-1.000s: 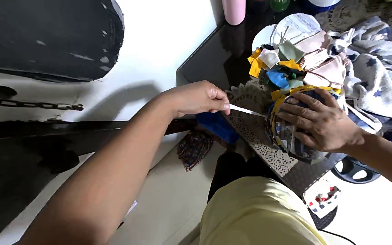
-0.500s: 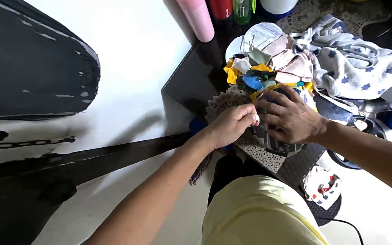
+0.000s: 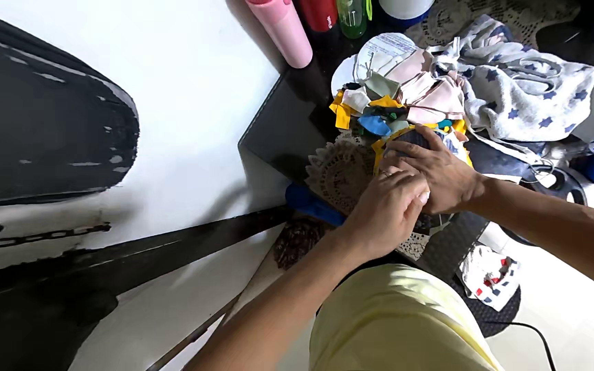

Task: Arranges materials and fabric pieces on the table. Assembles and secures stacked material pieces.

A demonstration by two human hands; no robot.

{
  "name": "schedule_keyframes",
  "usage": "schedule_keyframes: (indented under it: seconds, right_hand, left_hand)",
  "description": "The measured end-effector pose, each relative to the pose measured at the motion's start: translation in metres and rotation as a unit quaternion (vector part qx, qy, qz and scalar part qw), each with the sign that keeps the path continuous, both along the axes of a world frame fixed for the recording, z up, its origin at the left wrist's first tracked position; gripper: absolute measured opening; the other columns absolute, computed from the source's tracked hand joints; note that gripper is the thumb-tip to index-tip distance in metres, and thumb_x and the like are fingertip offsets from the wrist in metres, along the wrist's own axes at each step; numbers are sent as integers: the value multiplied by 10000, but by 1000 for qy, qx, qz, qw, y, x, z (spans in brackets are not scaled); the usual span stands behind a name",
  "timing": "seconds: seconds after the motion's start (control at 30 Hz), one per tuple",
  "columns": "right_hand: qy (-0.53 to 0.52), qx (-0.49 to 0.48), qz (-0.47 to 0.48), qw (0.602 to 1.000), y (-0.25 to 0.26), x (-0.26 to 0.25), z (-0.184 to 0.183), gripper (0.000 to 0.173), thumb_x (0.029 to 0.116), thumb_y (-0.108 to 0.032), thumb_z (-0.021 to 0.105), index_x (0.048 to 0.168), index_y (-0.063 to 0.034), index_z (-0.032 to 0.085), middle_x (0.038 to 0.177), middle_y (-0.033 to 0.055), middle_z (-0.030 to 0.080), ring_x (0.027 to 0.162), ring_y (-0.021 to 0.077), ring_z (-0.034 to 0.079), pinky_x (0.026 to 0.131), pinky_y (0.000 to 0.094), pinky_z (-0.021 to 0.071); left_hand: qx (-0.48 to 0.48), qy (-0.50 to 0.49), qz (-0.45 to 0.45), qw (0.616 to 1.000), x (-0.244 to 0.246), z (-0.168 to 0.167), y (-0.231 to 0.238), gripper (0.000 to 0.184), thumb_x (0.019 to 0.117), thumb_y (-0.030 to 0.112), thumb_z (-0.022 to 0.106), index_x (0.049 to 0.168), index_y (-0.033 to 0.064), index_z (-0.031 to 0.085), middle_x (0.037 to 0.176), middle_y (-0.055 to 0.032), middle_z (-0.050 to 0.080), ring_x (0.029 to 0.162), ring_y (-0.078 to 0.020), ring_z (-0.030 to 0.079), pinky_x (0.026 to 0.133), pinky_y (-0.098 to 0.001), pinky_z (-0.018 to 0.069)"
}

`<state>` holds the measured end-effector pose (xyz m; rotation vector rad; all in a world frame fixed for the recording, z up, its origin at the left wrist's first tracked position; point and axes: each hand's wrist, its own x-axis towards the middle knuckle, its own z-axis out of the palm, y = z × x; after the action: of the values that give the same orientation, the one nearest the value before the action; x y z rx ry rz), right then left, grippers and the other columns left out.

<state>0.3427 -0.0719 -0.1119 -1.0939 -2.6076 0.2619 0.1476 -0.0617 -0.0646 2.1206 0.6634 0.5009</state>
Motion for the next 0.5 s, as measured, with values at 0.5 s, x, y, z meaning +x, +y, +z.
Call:
schedule_keyframes:
  seconds: [0.5]
  right_hand:
    - [129,-30,-44,990,-6,9,-5,828,890,-547,550,1469,35,443,1475,207,535,1446,342,430,1189,650,212]
  left_hand:
    - [-205,-72,204,955,33,-25,-29,273,1050,119,439,976,-37,651,979,-121,630,940,-153,620,852,-309,521]
